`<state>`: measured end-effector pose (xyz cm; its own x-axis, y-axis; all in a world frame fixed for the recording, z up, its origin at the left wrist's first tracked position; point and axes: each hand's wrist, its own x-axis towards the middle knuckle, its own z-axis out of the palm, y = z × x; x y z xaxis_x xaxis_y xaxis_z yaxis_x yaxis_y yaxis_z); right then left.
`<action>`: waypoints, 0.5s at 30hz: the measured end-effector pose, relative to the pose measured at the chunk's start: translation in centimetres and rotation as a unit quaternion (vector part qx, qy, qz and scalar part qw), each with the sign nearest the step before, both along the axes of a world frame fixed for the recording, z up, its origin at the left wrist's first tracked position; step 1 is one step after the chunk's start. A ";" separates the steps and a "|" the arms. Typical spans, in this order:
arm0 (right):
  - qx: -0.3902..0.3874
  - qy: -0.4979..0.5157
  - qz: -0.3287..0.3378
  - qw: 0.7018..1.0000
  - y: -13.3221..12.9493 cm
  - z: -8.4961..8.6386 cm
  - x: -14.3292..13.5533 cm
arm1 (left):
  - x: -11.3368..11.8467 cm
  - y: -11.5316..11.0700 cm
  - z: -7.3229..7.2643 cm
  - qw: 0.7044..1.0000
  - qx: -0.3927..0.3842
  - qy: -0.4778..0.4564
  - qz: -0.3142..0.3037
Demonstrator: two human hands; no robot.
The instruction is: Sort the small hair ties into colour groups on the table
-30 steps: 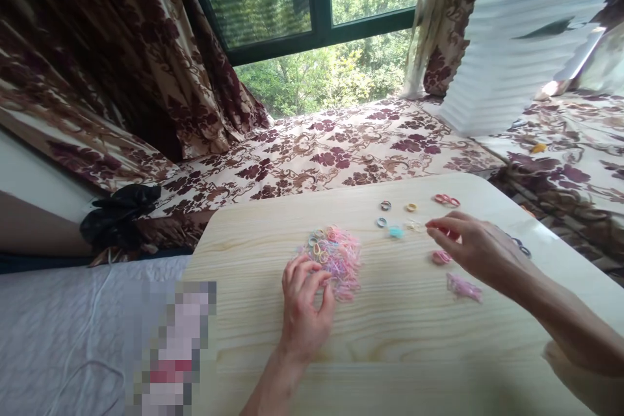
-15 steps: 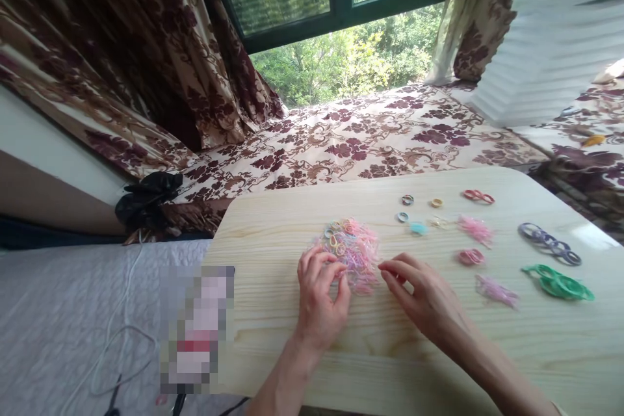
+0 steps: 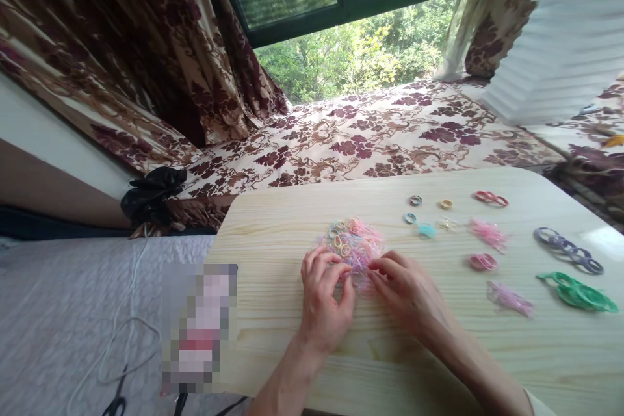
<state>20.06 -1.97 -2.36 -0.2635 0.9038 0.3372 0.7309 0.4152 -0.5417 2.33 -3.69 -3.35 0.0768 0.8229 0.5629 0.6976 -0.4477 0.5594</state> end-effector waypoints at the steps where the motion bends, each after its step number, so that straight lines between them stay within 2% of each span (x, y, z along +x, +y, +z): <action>1: 0.001 -0.009 0.002 1.000 0.1 -0.1 -0.1 | 0.0 0.0 0.0 1.000 0.000 0.000 0.000; 8: 0.040 -0.062 0.003 0.997 0.4 -0.8 -0.6 | 0.0 0.0 0.0 1.000 0.000 -0.002 0.007; 15: 0.084 -0.082 -0.017 0.993 0.5 -0.9 -0.9 | 0.0 0.1 0.0 1.000 0.009 -0.001 0.006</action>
<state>19.14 -1.44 -3.24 -0.2978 0.8478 0.4388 0.8189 0.4631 -0.3389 2.30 -3.64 -3.39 0.0653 0.8134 0.5781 0.7023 -0.4490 0.5524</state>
